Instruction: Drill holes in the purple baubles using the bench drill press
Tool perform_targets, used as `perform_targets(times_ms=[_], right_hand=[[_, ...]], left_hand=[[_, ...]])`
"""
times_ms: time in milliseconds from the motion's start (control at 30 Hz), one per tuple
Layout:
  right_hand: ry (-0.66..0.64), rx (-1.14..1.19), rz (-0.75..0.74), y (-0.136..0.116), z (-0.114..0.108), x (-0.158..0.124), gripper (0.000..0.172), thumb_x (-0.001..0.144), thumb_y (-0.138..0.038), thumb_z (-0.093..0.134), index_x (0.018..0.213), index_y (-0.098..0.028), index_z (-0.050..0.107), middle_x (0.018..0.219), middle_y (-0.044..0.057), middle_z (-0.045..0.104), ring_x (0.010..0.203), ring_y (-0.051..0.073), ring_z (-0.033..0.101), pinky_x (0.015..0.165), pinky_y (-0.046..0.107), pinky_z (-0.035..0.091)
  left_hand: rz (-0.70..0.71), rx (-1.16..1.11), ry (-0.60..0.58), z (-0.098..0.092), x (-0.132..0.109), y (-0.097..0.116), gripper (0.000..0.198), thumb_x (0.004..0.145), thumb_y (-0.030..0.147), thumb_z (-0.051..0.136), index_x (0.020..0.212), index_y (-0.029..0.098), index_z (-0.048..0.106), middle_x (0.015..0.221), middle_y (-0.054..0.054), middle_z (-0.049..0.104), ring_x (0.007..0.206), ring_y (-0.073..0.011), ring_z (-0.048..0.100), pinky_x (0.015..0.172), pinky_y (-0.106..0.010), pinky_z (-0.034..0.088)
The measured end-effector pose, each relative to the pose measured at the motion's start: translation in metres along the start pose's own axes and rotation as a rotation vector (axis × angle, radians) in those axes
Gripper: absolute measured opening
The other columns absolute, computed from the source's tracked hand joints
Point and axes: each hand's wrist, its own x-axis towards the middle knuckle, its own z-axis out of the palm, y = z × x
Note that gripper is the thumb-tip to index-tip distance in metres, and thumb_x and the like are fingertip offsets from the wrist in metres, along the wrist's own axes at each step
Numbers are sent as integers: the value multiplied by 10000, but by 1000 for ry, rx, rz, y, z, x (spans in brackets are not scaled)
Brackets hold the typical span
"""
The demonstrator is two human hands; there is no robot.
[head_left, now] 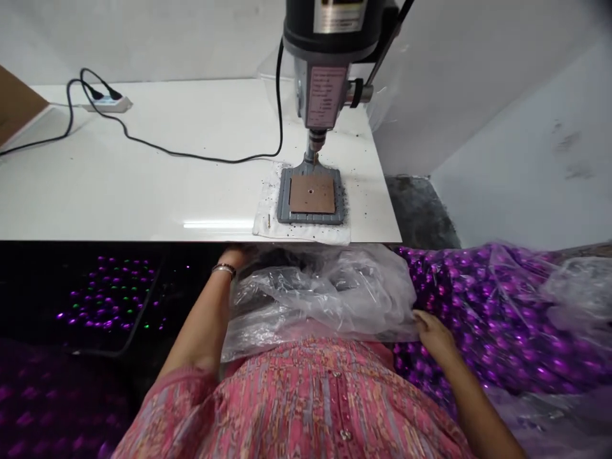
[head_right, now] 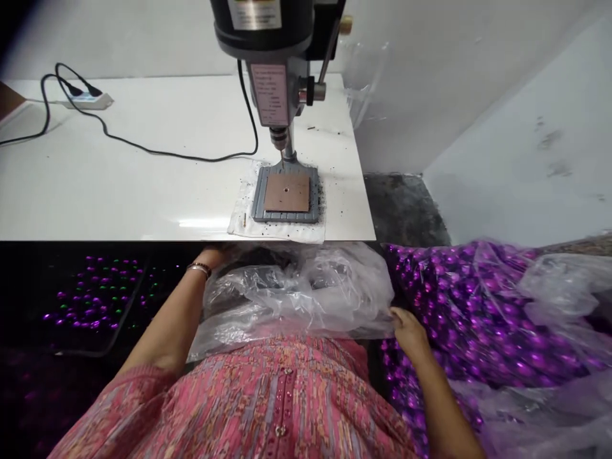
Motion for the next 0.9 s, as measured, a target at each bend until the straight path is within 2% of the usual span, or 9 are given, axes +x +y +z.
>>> perform_targets(times_ms=[133,267,333,433,533,667,767,833,900], right_hand=[[-51,108,-10,9,-49,26,513,871,-612,552,1056,-146,660,971,73,669,889,118,631,828,301,551],[49,145,7,-15,-75,99,371,959,-510,450,1130,-231,623,1183,77,608,1050,108,584,940,270,523],[-21,144,-59,-45,-61,136,374,956,-473,476,1174,-199,603,1212,83,593,1089,126,577,976,314,526],[-219,127,-252,-93,-29,160,430,936,-458,525,1218,-138,573,1195,89,596,1079,146,591,954,356,545],[-379,91,-492,-124,-9,141,418,932,-458,534,1197,-140,586,1172,87,609,1050,131,599,935,339,550],[-326,46,-716,-138,-5,86,418,862,-454,618,1190,-196,641,1062,70,662,955,147,613,856,308,529],[-131,17,-826,-148,-9,46,241,898,-322,536,1050,-242,705,861,51,649,878,141,572,881,333,474],[-13,-1,-913,-152,-15,23,199,890,-252,523,906,-270,721,734,31,596,838,125,543,899,333,448],[99,-19,-988,-152,-25,4,182,862,-217,559,827,-301,717,710,16,583,870,120,549,935,329,436]], left_hand=[[-4,-109,54,24,-42,-8,286,882,296,543,1023,103,699,1040,-156,720,977,-238,680,873,-342,521],[387,-583,133,0,-117,-8,188,850,338,619,925,186,701,925,-61,666,888,-169,636,840,-295,526],[495,-642,23,-22,-145,-3,162,846,312,640,948,204,704,912,-49,642,861,-148,619,812,-265,520],[512,-558,-327,-46,-167,-9,248,810,362,693,1018,230,724,966,-51,667,907,-169,634,839,-275,524],[234,-429,-448,-53,-171,-36,350,870,509,583,984,216,737,942,-53,707,868,-193,661,804,-294,543],[-108,-224,-72,-52,-157,-63,523,857,602,531,1147,192,677,1013,-79,715,923,-247,683,853,-356,560],[97,-71,110,-47,-124,-43,650,769,539,689,1326,219,591,1291,-119,624,1170,-289,621,1028,-402,498],[330,-72,7,-39,-96,-18,738,735,449,754,1410,269,519,1473,-102,494,1321,-277,526,1093,-380,452],[378,-24,-146,-27,-71,3,874,683,332,800,1477,265,440,1498,-118,472,1308,-277,540,1055,-357,469]])
